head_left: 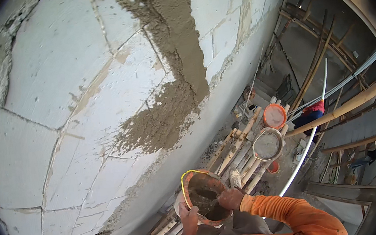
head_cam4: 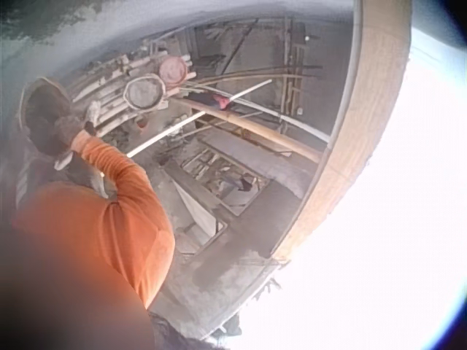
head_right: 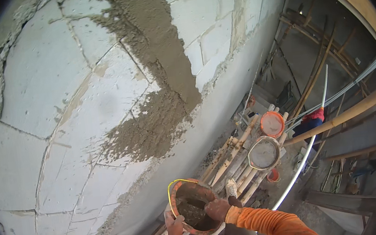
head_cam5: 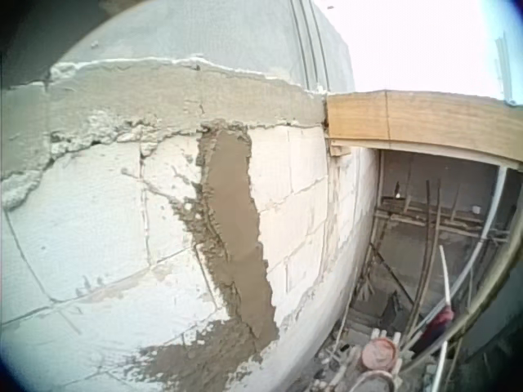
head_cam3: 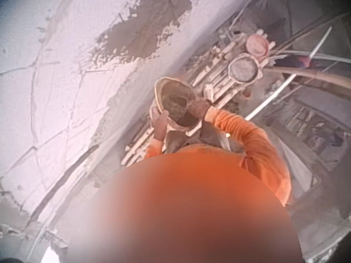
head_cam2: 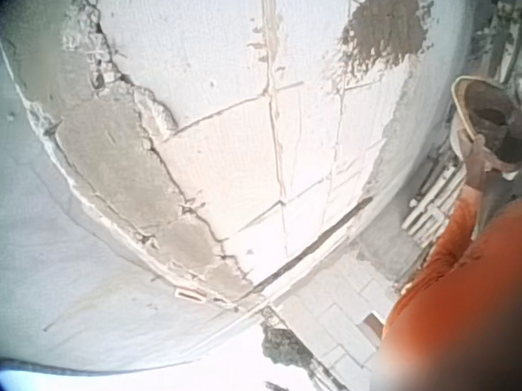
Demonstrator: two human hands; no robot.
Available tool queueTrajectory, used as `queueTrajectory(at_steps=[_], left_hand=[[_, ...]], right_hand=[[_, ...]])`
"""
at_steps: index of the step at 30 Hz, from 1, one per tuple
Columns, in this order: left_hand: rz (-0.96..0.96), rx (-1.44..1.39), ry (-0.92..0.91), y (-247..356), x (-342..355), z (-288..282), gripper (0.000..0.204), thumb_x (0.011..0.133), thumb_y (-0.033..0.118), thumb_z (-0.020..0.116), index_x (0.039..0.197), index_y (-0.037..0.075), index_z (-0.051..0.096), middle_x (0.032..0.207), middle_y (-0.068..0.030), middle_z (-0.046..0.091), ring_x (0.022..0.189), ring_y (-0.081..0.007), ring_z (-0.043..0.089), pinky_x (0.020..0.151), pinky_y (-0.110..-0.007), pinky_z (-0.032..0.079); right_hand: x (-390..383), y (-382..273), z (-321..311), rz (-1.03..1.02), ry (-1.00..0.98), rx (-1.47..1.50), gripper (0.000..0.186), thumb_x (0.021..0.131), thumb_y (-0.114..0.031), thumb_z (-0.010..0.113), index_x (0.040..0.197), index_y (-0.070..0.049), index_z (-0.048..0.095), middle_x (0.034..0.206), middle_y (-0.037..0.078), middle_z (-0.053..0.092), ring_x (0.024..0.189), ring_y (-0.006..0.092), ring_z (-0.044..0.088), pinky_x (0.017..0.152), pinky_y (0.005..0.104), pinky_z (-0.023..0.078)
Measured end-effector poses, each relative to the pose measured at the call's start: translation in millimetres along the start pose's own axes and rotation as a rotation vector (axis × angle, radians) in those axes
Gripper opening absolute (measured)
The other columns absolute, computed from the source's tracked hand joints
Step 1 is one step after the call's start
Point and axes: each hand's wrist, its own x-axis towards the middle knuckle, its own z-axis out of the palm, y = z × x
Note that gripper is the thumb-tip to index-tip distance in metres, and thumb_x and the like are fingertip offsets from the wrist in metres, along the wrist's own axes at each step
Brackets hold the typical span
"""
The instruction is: The person places a metal straightedge against a wall, then scoops mortar from a bucket using a trowel and applies it onto the wall.
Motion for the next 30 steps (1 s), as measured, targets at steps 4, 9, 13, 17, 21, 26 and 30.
queueTrajectory(at_steps=[4, 9, 13, 17, 21, 26, 30], left_hand=[[0.082, -0.108, 0.193, 0.3, -67.6, -104.3, 0.02, 0.078, 0.0, 0.06, 0.096, 0.002, 0.051, 0.09, -0.0036, 0.053, 0.077, -0.0121, 0.051, 0.071, -0.028, 0.046], [0.122, -0.068, 0.418, -7.5, -135.2, -207.5, 0.018, 0.081, 0.003, 0.06, 0.096, 0.003, 0.051, 0.09, -0.0037, 0.052, 0.077, -0.013, 0.05, 0.071, -0.03, 0.046], [0.15, -0.185, 0.48, -2.7, -168.6, -239.2, 0.027, 0.086, 0.003, 0.058, 0.112, 0.001, 0.053, 0.103, -0.0062, 0.057, 0.093, -0.0153, 0.056, 0.084, -0.031, 0.048], [0.227, -0.253, 0.651, -7.2, -189.4, -235.0, 0.016, 0.085, 0.003, 0.062, 0.095, 0.006, 0.05, 0.088, -0.0002, 0.049, 0.074, -0.0084, 0.046, 0.066, -0.025, 0.044], [0.178, -0.452, 0.803, -25.1, -205.7, -205.0, 0.018, 0.083, 0.001, 0.062, 0.095, 0.006, 0.049, 0.086, 0.0006, 0.05, 0.073, -0.0068, 0.045, 0.064, -0.024, 0.043], [0.203, -0.563, 0.897, -44.0, -231.9, -147.1, 0.018, 0.084, 0.003, 0.06, 0.099, 0.006, 0.051, 0.087, 0.0012, 0.052, 0.074, -0.0062, 0.047, 0.067, -0.022, 0.043], [0.223, -0.693, 0.964, -51.0, -252.9, -113.5, 0.036, 0.086, 0.006, 0.06, 0.12, 0.001, 0.054, 0.103, -0.0038, 0.061, 0.087, -0.0103, 0.058, 0.081, -0.027, 0.052]], right_hand=[[9.3, -108.3, -17.2, -0.17, -0.043, -0.062, 0.019, 0.09, -0.017, 0.06, 0.089, -0.008, 0.076, 0.081, 0.013, 0.075, 0.08, 0.0297, 0.077, 0.065, 0.0441, 0.06], [62.2, -198.5, -39.5, -0.406, 0.184, -0.307, 0.017, 0.087, -0.023, 0.065, 0.089, -0.009, 0.074, 0.079, 0.011, 0.074, 0.076, 0.028, 0.075, 0.062, 0.043, 0.057], [100.6, -262.9, -51.7, -0.487, 0.131, -0.407, 0.015, 0.085, -0.017, 0.066, 0.085, -0.011, 0.08, 0.079, 0.007, 0.077, 0.077, 0.0246, 0.077, 0.067, 0.0426, 0.06], [120.6, -298.0, -68.0, -0.645, 0.104, -0.539, 0.015, 0.086, -0.017, 0.067, 0.086, -0.013, 0.081, 0.079, 0.007, 0.077, 0.082, 0.025, 0.077, 0.065, 0.0418, 0.059], [128.8, -309.7, -77.1, -0.83, 0.0, -0.609, 0.015, 0.086, -0.016, 0.067, 0.088, -0.011, 0.082, 0.082, 0.008, 0.078, 0.085, 0.0263, 0.077, 0.071, 0.0406, 0.059], [127.2, -306.3, -66.5, -0.966, -0.352, -0.716, 0.016, 0.087, -0.015, 0.066, 0.088, -0.009, 0.081, 0.089, 0.011, 0.078, 0.087, 0.0287, 0.077, 0.076, 0.0419, 0.059], [124.2, -294.1, -58.4, -1.061, -0.515, -0.729, 0.02, 0.088, -0.019, 0.065, 0.09, -0.006, 0.08, 0.091, 0.015, 0.078, 0.09, 0.0335, 0.077, 0.08, 0.0469, 0.059]])
